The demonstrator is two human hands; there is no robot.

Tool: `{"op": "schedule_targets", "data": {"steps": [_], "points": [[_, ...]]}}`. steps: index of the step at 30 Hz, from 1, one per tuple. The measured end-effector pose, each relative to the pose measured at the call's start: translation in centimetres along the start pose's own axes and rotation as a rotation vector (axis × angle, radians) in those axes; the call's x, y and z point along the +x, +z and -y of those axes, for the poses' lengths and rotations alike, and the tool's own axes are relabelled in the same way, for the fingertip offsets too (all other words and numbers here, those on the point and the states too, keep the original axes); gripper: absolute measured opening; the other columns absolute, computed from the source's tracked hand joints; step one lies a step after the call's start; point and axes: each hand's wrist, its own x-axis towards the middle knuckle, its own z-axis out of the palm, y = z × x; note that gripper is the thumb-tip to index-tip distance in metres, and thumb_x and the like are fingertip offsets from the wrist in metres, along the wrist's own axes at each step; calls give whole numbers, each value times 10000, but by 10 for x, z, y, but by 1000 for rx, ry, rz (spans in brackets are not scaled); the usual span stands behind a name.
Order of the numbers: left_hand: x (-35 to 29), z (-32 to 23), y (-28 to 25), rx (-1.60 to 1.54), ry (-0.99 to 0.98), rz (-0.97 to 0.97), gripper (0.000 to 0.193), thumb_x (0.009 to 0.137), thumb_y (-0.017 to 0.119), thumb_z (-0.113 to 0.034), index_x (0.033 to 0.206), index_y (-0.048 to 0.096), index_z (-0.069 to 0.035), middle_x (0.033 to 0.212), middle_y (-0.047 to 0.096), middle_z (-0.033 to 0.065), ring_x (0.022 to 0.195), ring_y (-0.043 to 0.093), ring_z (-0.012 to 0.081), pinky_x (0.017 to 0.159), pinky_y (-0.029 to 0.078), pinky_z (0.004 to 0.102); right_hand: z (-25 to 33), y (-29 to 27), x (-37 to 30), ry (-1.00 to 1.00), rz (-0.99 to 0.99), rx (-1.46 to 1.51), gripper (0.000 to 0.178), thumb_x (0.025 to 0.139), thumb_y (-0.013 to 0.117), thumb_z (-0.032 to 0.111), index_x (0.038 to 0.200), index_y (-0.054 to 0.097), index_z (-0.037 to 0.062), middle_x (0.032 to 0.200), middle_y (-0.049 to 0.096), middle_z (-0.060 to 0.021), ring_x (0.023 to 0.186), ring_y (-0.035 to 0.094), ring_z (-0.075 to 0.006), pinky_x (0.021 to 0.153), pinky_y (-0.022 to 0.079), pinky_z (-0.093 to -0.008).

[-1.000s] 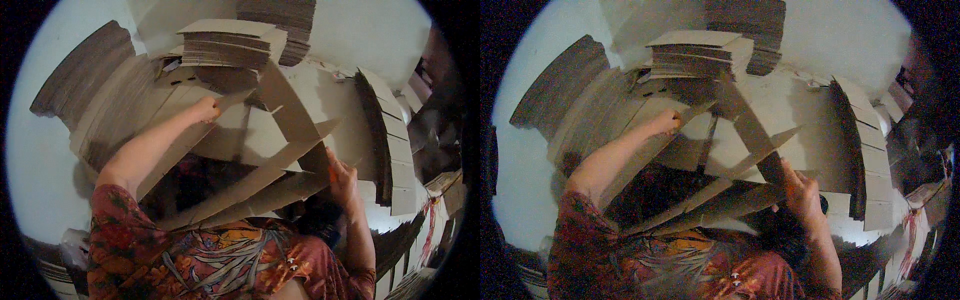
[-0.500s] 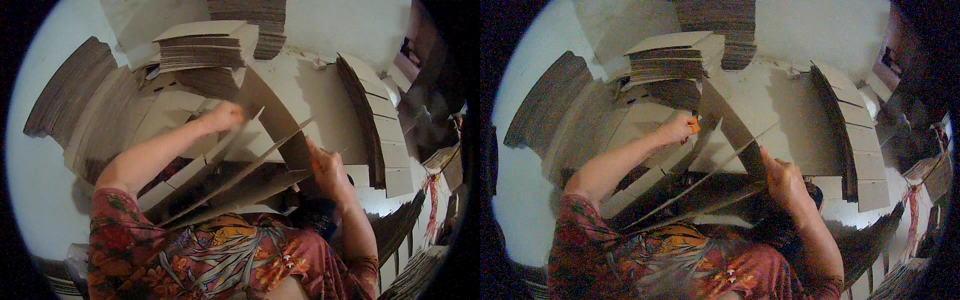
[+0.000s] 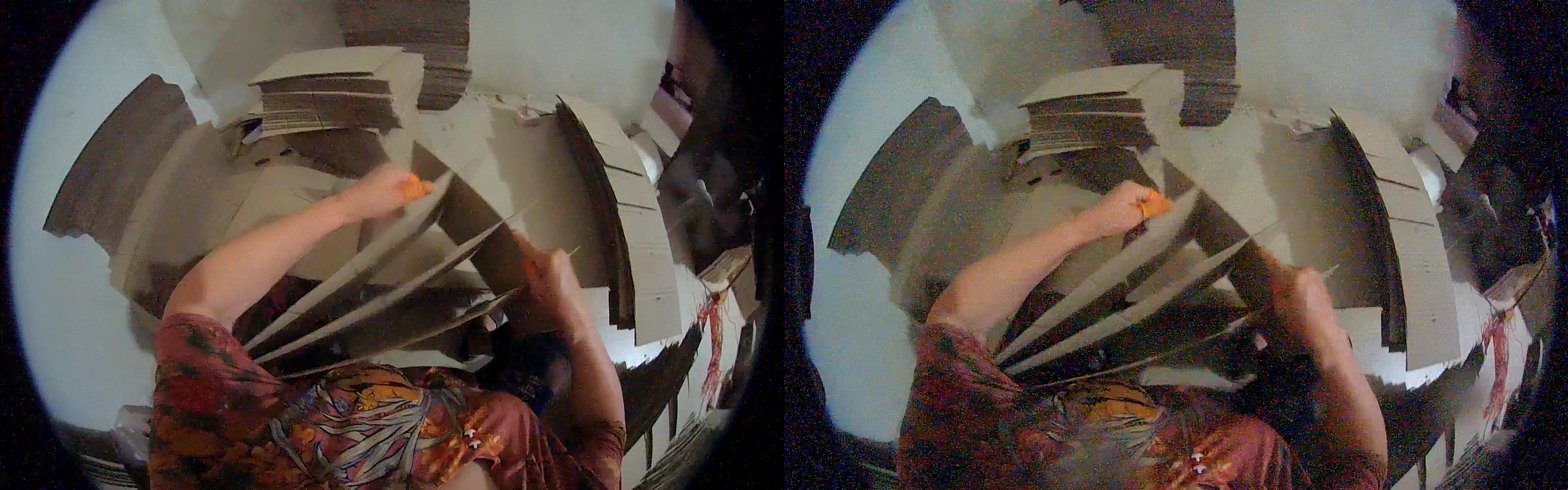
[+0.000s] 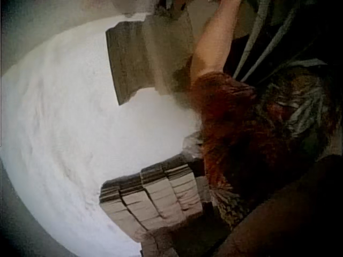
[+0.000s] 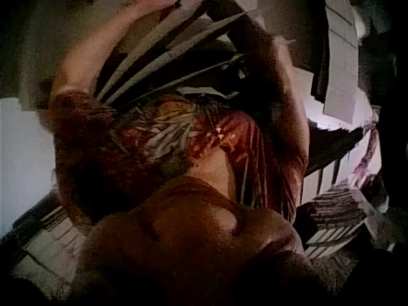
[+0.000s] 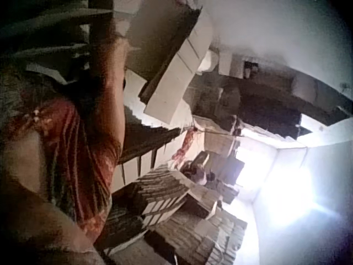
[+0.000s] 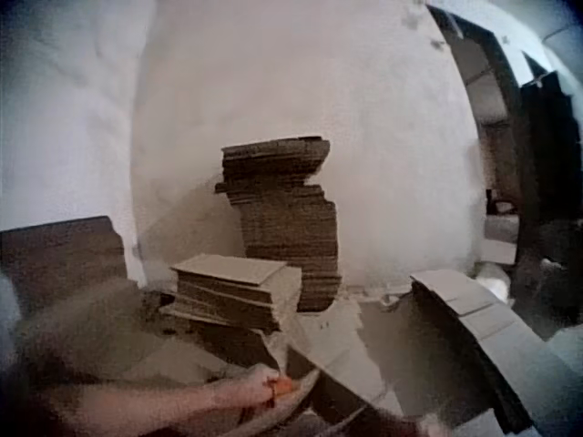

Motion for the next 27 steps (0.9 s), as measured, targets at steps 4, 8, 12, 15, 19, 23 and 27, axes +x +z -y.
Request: {"op": "schedule_targets", "data": {"steps": [4, 8, 12, 15, 19, 23, 27], "points": [[44, 19, -45, 347, 441, -678, 266, 802, 605, -206, 1001, 599, -30, 956, 622, 149, 870, 594, 280, 784, 469, 334, -34, -19, 32, 95, -82, -41, 425, 761, 495, -21, 1172, 548, 73, 908, 572, -277, 846, 593, -394, 719, 483, -371], [84, 35, -103, 892, 200, -763, 488, 803, 506, -91, 1272, 383, -37, 1339, 367, 138, 1190, 378, 315, 943, 388, 390, -76, -3, 61, 113, -76, -200, 392, 747, 498, -14, 1125, 576, 54, 813, 574, -290, 795, 585, -412, 686, 480, -436], [115, 63, -134, 1253, 4, -737, 465, 790, 507, -65, 1248, 428, -40, 1295, 416, 147, 1182, 398, 330, 931, 399, 392, -95, -16, 88, 124, -93, -284, 321, 755, 504, 33, 1062, 587, 82, 729, 586, -257, 752, 592, -409, 644, 480, -475], [135, 57, -153, 1102, -134, -491, 350, 785, 518, -63, 1134, 540, -68, 1133, 538, 156, 1062, 498, 334, 849, 439, 398, -130, -20, 106, 169, -79, -420, 347, 763, 524, 87, 1110, 520, 110, 820, 607, -227, 761, 602, -400, 633, 484, -482], [127, 42, -164, 904, -129, -433, 182, 785, 550, -95, 935, 653, -91, 853, 630, 150, 833, 594, 322, 704, 461, 408, -101, -33, 108, 254, -198, -510, 387, 856, 483, 188, 1231, 457, 94, 1018, 566, -199, 885, 595, -363, 711, 486, -447], [119, 56, -186, 704, -52, -562, 143, 760, 606, -121, 880, 679, -96, 802, 640, 140, 769, 605, 287, 669, 453, 383, -77, -27, 93, -8, -510, -300, 383, 833, 543, 148, 1202, 489, 62, 1022, 565, -172, 886, 592, -336, 720, 488, -395], [113, 51, -185, 629, 45, -708, 143, 758, 632, -132, 884, 689, -97, 788, 653, 128, 734, 610, 253, 672, 453, 348, -42, -15, 78, -105, -550, 95, 324, 790, 615, 69, 1105, 563, 9, 930, 609, -148, 824, 614, -268, 707, 483, -306]]}}
